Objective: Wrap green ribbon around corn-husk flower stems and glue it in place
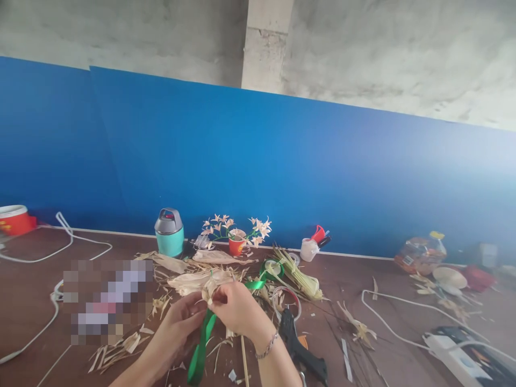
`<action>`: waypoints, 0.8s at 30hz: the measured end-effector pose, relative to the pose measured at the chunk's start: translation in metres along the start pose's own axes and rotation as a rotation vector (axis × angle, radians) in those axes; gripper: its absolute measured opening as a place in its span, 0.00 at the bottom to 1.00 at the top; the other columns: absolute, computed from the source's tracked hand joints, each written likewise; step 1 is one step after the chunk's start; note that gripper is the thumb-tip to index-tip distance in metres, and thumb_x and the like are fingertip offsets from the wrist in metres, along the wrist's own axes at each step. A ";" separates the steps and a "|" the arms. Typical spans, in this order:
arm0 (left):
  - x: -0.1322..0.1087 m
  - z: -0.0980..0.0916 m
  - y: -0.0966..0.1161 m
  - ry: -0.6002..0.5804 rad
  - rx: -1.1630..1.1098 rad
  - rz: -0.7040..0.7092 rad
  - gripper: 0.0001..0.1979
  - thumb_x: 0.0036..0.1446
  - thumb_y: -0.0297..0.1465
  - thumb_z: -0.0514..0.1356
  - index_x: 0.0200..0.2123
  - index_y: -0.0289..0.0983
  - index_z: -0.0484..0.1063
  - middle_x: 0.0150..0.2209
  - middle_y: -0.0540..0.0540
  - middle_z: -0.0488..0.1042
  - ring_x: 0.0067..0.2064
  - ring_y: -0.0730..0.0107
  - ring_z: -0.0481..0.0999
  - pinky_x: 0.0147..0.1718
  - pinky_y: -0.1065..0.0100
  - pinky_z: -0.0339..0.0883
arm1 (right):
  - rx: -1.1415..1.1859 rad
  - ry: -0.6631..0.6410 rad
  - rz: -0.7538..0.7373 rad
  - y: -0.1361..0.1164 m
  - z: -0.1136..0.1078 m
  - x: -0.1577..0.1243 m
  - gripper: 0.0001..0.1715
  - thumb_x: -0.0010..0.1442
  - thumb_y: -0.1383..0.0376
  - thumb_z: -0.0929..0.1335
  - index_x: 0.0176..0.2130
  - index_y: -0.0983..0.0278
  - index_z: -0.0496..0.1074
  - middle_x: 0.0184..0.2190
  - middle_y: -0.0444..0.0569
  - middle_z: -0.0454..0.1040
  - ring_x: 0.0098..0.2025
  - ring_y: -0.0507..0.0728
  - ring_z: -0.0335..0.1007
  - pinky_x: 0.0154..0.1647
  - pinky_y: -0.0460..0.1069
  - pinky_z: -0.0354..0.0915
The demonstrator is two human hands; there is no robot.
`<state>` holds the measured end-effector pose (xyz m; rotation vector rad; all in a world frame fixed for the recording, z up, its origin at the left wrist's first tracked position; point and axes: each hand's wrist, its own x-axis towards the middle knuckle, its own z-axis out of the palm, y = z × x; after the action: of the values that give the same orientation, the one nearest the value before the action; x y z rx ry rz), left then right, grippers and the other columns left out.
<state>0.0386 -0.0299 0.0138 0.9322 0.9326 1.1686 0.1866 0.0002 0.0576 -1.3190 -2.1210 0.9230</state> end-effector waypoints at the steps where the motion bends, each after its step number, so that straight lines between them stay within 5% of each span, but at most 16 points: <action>1: 0.000 0.001 0.000 -0.008 -0.028 0.004 0.24 0.35 0.39 0.69 0.38 0.34 0.76 0.27 0.43 0.78 0.22 0.68 0.73 0.24 0.70 0.65 | -0.016 0.005 -0.015 0.000 0.003 0.001 0.09 0.47 0.69 0.63 0.18 0.66 0.63 0.16 0.40 0.57 0.22 0.49 0.52 0.21 0.43 0.50; 4: 0.002 0.000 0.001 0.011 0.002 -0.024 0.22 0.38 0.40 0.67 0.37 0.34 0.77 0.22 0.46 0.76 0.18 0.72 0.69 0.20 0.71 0.63 | -0.076 0.028 -0.026 0.000 0.008 0.001 0.09 0.46 0.71 0.62 0.17 0.65 0.63 0.15 0.40 0.59 0.20 0.48 0.52 0.21 0.43 0.50; 12: 0.005 -0.011 -0.003 -0.028 0.150 -0.129 0.17 0.38 0.32 0.66 0.35 0.32 0.76 0.25 0.47 0.77 0.10 0.86 0.55 0.10 0.77 0.44 | -0.188 0.026 0.065 0.003 0.010 0.002 0.09 0.47 0.68 0.64 0.17 0.66 0.65 0.16 0.42 0.65 0.21 0.49 0.56 0.23 0.43 0.51; 18: 0.001 -0.007 -0.002 0.042 0.085 -0.148 0.11 0.38 0.32 0.66 0.27 0.32 0.74 0.22 0.48 0.76 0.22 0.73 0.72 0.23 0.73 0.64 | -0.143 0.005 0.081 0.005 0.013 0.005 0.09 0.46 0.67 0.64 0.17 0.66 0.63 0.15 0.41 0.60 0.21 0.49 0.55 0.21 0.43 0.50; 24: 0.000 -0.009 0.002 -0.012 0.090 -0.193 0.10 0.38 0.33 0.66 0.22 0.32 0.72 0.21 0.46 0.75 0.24 0.70 0.73 0.26 0.70 0.65 | -0.085 -0.049 0.080 0.005 0.014 0.006 0.12 0.45 0.67 0.64 0.15 0.65 0.58 0.13 0.39 0.52 0.20 0.48 0.48 0.18 0.44 0.46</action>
<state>0.0299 -0.0286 0.0126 0.8987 1.0482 0.9627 0.1773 0.0034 0.0453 -1.4474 -2.1799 0.9144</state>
